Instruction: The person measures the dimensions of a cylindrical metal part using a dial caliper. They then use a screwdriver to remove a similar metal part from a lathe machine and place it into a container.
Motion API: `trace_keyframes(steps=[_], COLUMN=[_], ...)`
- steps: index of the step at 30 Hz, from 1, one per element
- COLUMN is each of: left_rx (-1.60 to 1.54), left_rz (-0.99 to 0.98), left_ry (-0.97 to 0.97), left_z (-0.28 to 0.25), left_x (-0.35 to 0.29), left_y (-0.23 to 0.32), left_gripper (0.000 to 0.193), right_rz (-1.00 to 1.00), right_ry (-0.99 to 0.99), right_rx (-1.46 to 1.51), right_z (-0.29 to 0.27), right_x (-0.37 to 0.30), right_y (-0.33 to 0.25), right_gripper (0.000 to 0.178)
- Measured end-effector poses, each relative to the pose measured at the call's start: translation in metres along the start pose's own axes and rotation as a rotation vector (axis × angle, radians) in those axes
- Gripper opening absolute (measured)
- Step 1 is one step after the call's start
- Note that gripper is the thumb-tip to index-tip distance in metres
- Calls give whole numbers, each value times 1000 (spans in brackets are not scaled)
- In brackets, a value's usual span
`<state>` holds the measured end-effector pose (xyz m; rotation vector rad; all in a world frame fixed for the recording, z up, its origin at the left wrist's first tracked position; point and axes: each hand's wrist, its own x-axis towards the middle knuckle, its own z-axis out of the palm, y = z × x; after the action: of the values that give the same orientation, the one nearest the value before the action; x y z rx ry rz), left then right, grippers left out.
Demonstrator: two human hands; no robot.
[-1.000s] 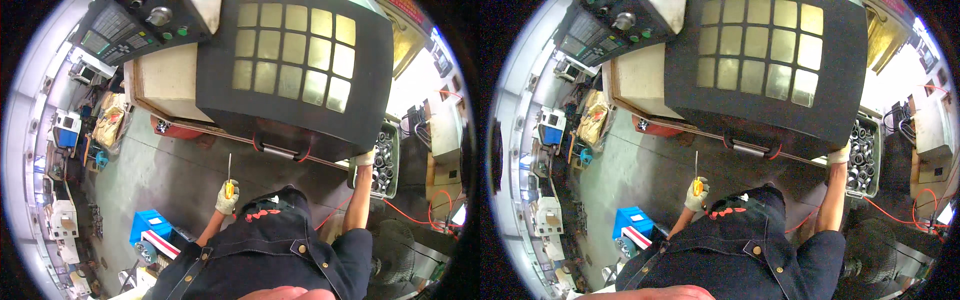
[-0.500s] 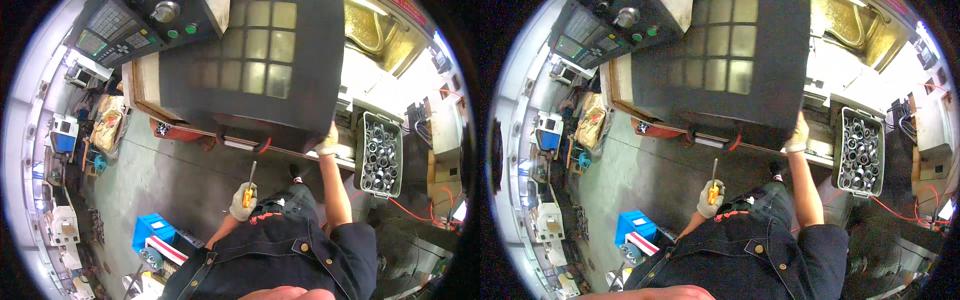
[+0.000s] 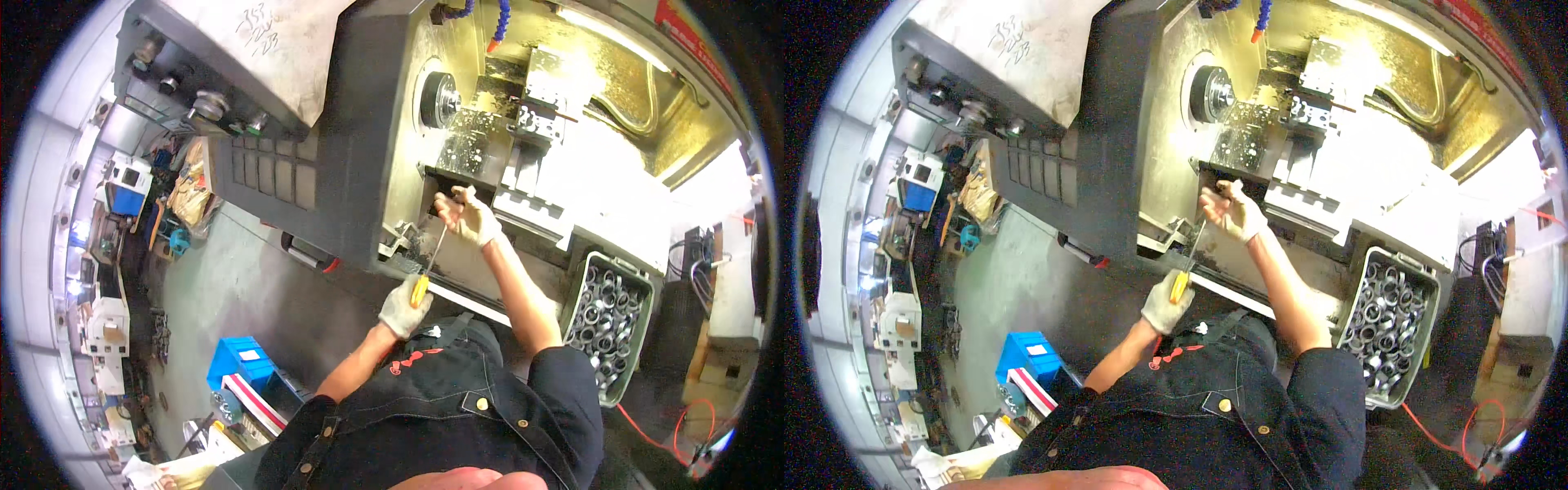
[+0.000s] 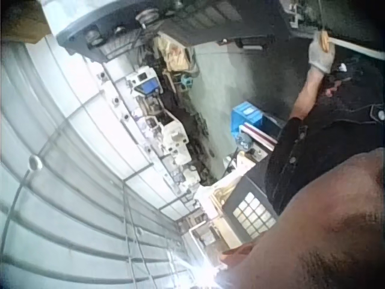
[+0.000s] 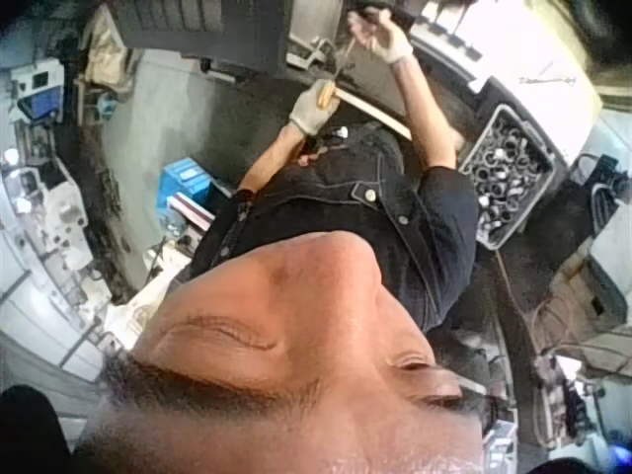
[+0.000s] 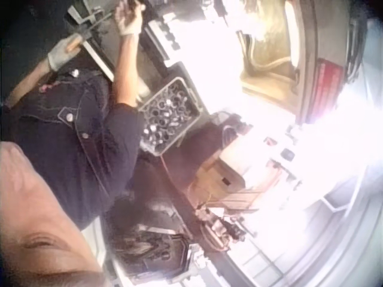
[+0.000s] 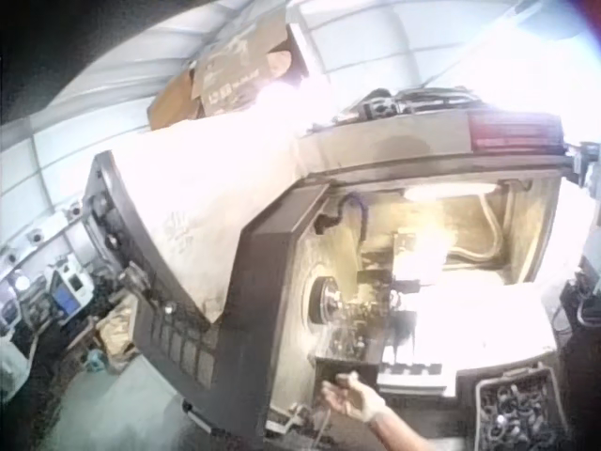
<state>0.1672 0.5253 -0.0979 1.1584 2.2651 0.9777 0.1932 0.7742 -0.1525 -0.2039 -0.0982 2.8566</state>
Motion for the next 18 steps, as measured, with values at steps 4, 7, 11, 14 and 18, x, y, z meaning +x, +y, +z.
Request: trace_keyframes(steps=[4,7,11,14,18], left_rx=[90,254,328,244,73], left_rz=[-172,-213,-272,-232,-283], left_ry=[-3,-2,-53,-57,-58], left_z=[8,6,-4,0,-10], left_x=[74,112,134,149,137], left_y=[29,44,42,35,14], left_gripper=[26,29,27,25,24], right_rz=[-68,-353,-572,-617,-865], right_ry=[-34,251,531,521,521], right_rx=[-131,-372,-901,-1178,-1398], right_z=[-32,-11,21,-2,-4], right_x=[77,133,186,213,208], right_y=[-86,-131,-145,-186,-166], right_gripper=[19,36,71,73,55])
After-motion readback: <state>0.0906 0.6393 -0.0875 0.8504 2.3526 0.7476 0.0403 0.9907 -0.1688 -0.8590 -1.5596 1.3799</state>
